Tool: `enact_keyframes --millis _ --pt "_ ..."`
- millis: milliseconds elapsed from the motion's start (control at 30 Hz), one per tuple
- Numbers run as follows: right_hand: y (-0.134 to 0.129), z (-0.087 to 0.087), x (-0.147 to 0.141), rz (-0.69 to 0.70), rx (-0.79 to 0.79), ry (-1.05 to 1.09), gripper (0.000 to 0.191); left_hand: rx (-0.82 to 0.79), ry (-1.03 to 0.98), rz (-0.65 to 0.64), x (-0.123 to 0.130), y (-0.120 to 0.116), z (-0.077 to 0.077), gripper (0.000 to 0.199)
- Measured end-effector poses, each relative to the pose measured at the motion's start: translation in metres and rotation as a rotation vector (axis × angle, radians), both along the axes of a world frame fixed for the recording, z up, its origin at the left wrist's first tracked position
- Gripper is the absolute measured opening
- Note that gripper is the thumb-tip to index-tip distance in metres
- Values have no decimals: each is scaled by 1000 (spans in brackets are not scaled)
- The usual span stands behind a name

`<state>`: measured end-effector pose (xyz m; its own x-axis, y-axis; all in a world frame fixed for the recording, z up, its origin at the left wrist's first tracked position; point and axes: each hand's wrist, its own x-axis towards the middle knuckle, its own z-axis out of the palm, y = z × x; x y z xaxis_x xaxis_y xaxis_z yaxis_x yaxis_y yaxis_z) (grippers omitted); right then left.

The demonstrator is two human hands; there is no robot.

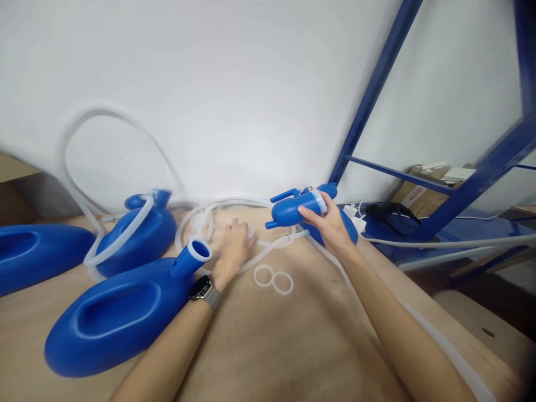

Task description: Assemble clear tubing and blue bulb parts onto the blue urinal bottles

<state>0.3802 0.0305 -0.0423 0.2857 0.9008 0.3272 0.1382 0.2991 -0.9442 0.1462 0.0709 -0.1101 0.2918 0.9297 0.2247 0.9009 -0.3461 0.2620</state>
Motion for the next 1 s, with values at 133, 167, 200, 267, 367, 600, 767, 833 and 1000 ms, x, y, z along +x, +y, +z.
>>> enact_keyframes --millis 133,167,200,267,367,600,767,833,1000 --pt "2 -4 1 8 -6 -45 76 41 21 83 -1 5 7 29" --pt "3 -6 2 11 -1 -61 75 41 32 105 -1 6 8 29" --pt "4 -8 3 10 7 -83 74 37 45 124 -1 6 9 28" --pt "7 -11 5 -2 31 -146 75 18 76 151 -1 5 9 25" --pt "10 -16 9 -43 68 -260 77 -24 133 191 -2 -1 9 28" --pt "18 -27 19 -68 11 -313 79 -17 200 180 6 -22 31 36" --pt "24 -31 25 -91 34 -288 80 -73 224 -39 22 -37 42 31" --pt "24 -32 27 -85 13 -302 80 -136 247 -139 28 -44 40 31" --pt "19 -28 26 -30 -60 -398 88 -240 292 -237 29 -56 28 28"
